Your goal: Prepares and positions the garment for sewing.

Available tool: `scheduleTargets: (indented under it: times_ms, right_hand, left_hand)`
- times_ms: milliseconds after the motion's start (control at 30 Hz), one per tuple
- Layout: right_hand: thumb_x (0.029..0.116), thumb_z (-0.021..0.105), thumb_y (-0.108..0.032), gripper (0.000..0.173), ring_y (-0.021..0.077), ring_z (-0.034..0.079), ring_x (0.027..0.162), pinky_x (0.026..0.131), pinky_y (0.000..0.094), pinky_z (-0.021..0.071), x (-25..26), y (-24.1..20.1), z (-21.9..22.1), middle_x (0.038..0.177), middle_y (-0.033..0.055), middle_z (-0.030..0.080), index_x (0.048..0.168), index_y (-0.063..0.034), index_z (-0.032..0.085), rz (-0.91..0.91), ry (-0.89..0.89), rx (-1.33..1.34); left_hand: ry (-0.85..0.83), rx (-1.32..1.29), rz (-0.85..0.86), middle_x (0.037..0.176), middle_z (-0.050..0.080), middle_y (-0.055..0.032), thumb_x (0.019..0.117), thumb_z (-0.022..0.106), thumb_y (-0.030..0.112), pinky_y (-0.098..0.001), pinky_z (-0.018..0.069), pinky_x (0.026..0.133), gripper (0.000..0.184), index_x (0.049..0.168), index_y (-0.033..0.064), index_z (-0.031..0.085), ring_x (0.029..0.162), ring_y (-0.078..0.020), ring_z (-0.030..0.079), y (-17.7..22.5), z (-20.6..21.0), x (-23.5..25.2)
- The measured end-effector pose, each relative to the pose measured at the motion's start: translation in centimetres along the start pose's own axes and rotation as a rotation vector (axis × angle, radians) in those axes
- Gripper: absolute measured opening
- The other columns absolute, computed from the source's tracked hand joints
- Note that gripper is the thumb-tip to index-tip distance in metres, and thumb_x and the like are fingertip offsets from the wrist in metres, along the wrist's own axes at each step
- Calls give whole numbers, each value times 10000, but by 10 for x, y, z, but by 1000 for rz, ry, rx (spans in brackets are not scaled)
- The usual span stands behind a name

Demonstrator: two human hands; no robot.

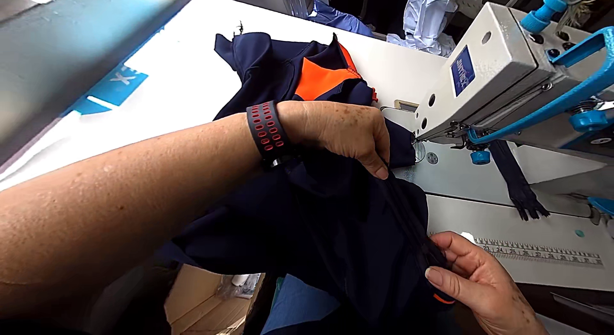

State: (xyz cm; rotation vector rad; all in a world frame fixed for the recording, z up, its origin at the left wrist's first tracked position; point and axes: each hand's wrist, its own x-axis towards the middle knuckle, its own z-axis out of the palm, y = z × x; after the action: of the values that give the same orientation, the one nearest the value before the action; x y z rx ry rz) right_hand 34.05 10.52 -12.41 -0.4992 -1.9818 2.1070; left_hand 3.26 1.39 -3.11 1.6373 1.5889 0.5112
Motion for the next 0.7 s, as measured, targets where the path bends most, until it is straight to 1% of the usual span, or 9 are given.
scheduleTargets:
  times_ms: [67,167,300,400,467,500,567,633,700]
  right_hand:
    - [886,764,-143,219,45,726,851,771,218,607,-3,3,-5,944,-12,767,1084,-67,709,-38,27,-25]
    - [891,758,-141,149,27,714,807,739,196,601,-7,6,-13,899,-29,762,1028,-84,742,-82,62,-86]
    - [906,723,-203,153,-17,690,786,707,154,581,-5,19,-14,877,-34,746,978,-71,749,-176,120,-416]
    - [898,695,-253,276,-13,682,830,733,147,568,2,24,-5,948,5,736,1079,-47,720,-253,164,-593]
    - [895,679,-231,335,-1,676,841,747,145,555,8,21,2,972,18,731,1156,-20,690,-302,175,-624]
    - [890,677,-204,330,-2,673,816,734,140,555,10,20,4,944,6,730,1162,-17,690,-325,181,-617]
    - [888,675,-160,254,-15,657,754,698,122,547,14,20,6,868,-12,717,1099,-28,725,-361,179,-578]
    - [895,664,-150,192,-27,646,760,699,109,539,16,20,5,864,-8,698,1033,-42,743,-361,150,-552]
    - [879,614,-121,245,-11,665,826,745,136,556,17,19,4,931,11,709,1074,-15,719,-333,87,-491]
  left_hand:
    - [6,11,43,712,711,63,887,768,141,-158,452,575,88,810,114,801,638,39,602,-3,-4,-1]
    - [8,31,85,732,718,60,889,758,124,-145,455,581,88,812,107,797,659,43,613,-4,-7,-2]
    - [32,225,139,734,698,43,895,753,162,-181,436,598,111,810,102,792,664,25,586,-6,-2,8]
    - [29,309,128,751,699,6,896,757,154,-241,451,634,103,828,85,792,689,-28,597,0,4,14]
    - [23,301,149,744,694,6,895,753,150,-234,440,626,107,822,80,788,683,-25,590,3,5,16]
    - [29,290,173,730,689,14,888,755,152,-219,433,610,109,812,81,787,668,-12,583,3,5,17]
    - [39,270,212,705,670,25,882,756,154,-200,415,584,116,796,80,780,644,3,563,3,5,17]
    - [36,260,232,697,662,28,883,752,152,-187,406,579,124,788,76,777,641,12,556,4,4,16]
    - [26,255,245,704,668,24,884,748,145,-181,410,582,127,785,69,775,649,16,563,4,4,16]
